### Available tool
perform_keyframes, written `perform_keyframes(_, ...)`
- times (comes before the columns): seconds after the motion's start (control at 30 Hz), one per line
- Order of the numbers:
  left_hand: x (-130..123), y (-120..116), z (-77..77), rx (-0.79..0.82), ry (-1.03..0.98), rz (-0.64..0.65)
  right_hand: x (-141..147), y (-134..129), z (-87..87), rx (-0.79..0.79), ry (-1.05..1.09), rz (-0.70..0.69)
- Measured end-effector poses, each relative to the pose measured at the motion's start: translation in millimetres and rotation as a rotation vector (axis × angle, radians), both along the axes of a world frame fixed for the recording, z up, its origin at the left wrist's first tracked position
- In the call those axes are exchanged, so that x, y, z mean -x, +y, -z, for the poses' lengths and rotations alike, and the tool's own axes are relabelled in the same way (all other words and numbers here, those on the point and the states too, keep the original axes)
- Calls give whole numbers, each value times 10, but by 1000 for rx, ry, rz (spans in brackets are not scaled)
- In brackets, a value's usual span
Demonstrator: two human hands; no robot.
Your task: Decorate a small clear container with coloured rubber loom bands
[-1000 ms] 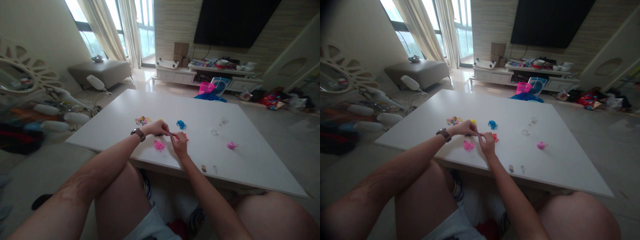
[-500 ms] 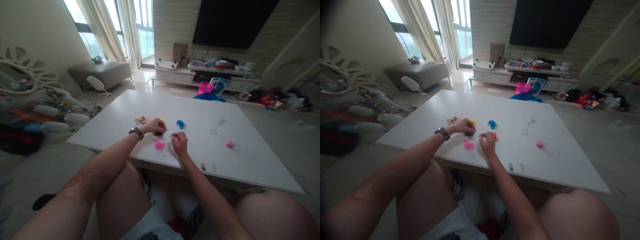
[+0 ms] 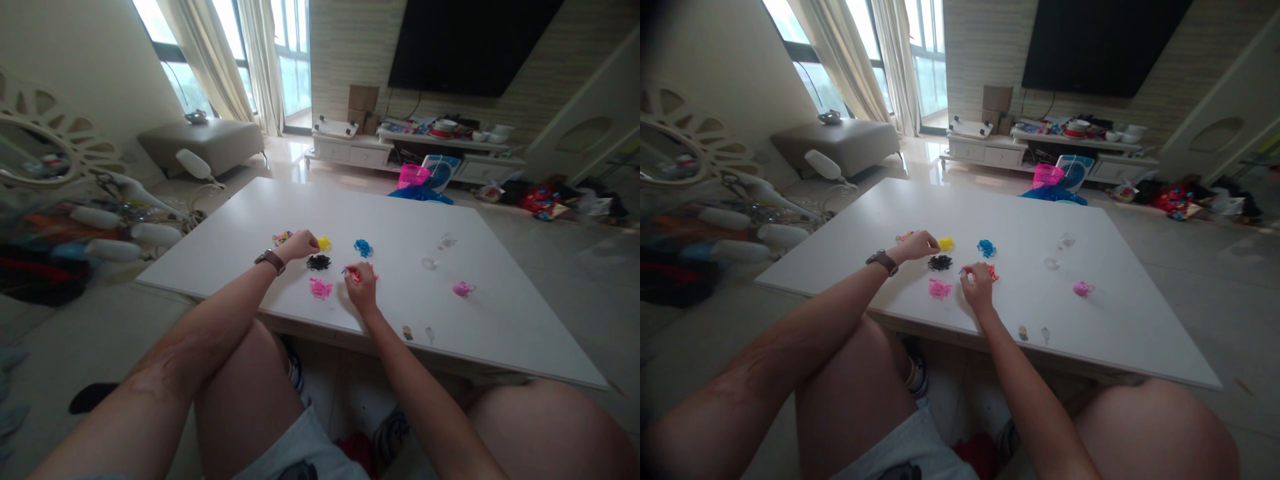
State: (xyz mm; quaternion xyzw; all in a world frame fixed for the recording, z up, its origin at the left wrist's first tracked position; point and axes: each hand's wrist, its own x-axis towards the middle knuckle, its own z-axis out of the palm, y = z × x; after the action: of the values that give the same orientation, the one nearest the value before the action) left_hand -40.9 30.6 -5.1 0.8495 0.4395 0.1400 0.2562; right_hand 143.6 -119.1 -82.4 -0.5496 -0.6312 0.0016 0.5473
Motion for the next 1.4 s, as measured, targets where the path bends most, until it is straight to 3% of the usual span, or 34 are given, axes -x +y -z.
perform_keyframes(0.2, -177, -261, -68, 265, -208, 364, -9, 6, -8, 8, -6, -52)
perform_keyframes(0.3, -262, -338, -43, 281, -254, 443, -11, 7, -10, 22, -1, -61)
perform_keyframes(0.5, -269, -272, 8, 299, -248, 434, -9, 7, -21, 13, 24, -44)
perform_keyframes(0.63, -159, -208, -13, 327, -129, 426, -8, 7, -18, 16, 66, -10)
perform_keyframes(0.87, -69, -287, -1, 407, 11, 443, -11, 9, 10, 48, 77, -10)
perform_keyframes(1.07, -88, -307, -3, 358, 97, 415, -17, 10, 13, 48, 70, -14)
perform_keyframes(1.23, -151, -362, -73, 258, -19, 432, -11, 5, -10, 46, 58, -15)
perform_keyframes(1.4, -307, -464, -39, 195, -157, 428, -12, 13, -5, 39, 47, -28)
